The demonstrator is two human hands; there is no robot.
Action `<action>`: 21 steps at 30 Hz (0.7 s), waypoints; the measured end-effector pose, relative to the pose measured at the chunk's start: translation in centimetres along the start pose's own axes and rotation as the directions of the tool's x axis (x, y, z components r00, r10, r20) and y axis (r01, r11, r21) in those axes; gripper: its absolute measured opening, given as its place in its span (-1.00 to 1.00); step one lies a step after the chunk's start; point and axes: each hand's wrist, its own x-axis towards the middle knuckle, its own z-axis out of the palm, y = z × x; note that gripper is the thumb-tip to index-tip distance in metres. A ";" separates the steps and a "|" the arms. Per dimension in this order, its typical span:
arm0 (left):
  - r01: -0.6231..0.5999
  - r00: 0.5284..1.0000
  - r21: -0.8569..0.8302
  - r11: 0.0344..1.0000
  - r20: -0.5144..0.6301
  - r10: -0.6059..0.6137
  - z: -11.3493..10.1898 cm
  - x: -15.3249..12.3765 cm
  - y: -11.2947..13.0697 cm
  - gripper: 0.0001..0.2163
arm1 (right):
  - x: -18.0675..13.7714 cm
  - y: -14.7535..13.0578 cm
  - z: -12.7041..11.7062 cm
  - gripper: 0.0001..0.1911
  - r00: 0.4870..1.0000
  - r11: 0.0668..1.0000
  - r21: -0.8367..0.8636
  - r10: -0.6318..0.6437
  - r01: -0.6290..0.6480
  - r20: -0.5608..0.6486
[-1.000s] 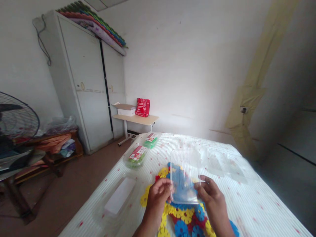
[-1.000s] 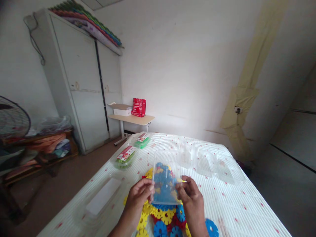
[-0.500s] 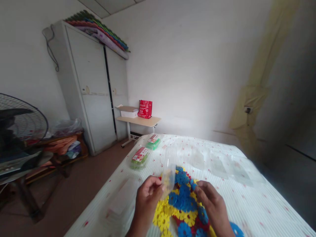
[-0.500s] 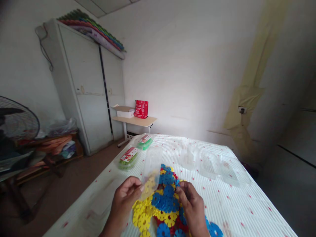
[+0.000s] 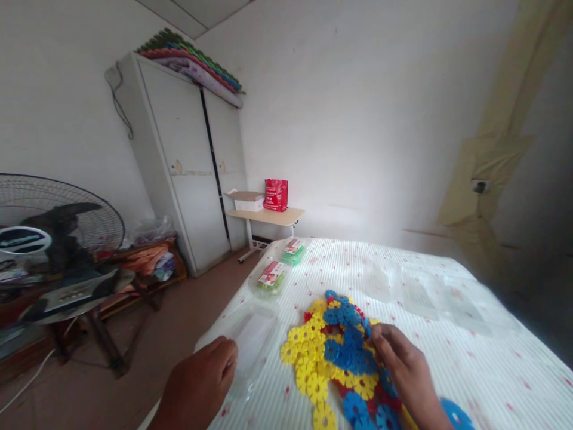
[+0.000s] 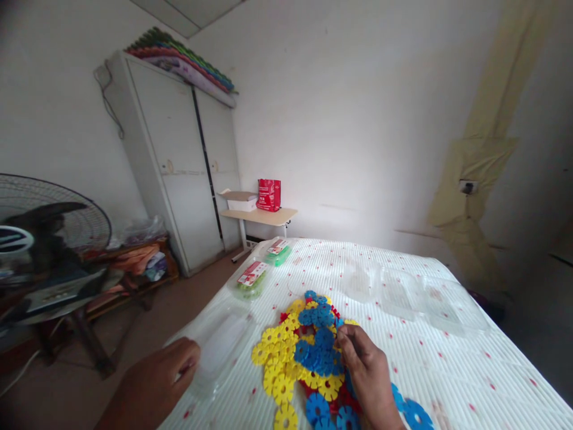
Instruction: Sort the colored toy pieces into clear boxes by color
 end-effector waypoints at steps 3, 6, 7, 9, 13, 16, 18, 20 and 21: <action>0.048 0.991 0.095 0.994 0.122 -0.059 1.3 -0.2 0.6 -0.81 | 0.0 -0.1 0.2 -0.67 1.000 0.999 -0.047 -0.014 0.015 0.012; 0.074 0.980 0.129 0.989 0.172 -0.096 2.1 0.2 1.7 -0.80 | -0.1 -0.2 0.3 -0.66 0.999 0.995 -0.087 -0.044 0.045 0.022; 0.078 0.977 0.131 0.988 0.188 -0.102 2.3 0.4 2.0 -0.80 | -0.1 -0.2 0.3 -0.66 0.998 0.994 -0.094 -0.052 0.054 0.023; 0.086 0.971 0.129 0.988 0.213 -0.112 2.7 0.9 2.6 -0.78 | -0.2 -0.4 0.2 -0.65 0.998 0.993 -0.100 -0.066 0.067 0.018; 0.100 0.963 0.116 0.988 0.239 -0.125 4.0 1.5 3.2 -0.78 | -0.2 -0.5 0.2 -0.65 0.997 0.991 -0.109 -0.074 0.074 0.009; 0.102 0.961 0.089 0.991 0.250 -0.121 4.9 1.6 3.2 -0.79 | -0.2 -0.4 0.3 -0.65 0.997 0.990 -0.113 -0.079 0.080 0.015; 0.103 0.963 0.062 0.993 0.245 -0.115 5.3 1.6 3.2 -0.82 | -0.2 -0.3 0.3 -0.65 0.996 0.990 -0.117 -0.083 0.085 0.021; 0.106 0.967 0.038 0.994 0.230 -0.112 5.3 1.6 3.2 -0.84 | -0.2 -0.2 0.3 -0.65 0.996 0.988 -0.125 -0.088 0.090 0.022; 0.113 0.969 0.028 0.993 0.218 -0.116 5.2 1.7 3.2 -0.84 | -0.2 -0.2 0.3 -0.65 0.996 0.987 -0.130 -0.092 0.094 0.020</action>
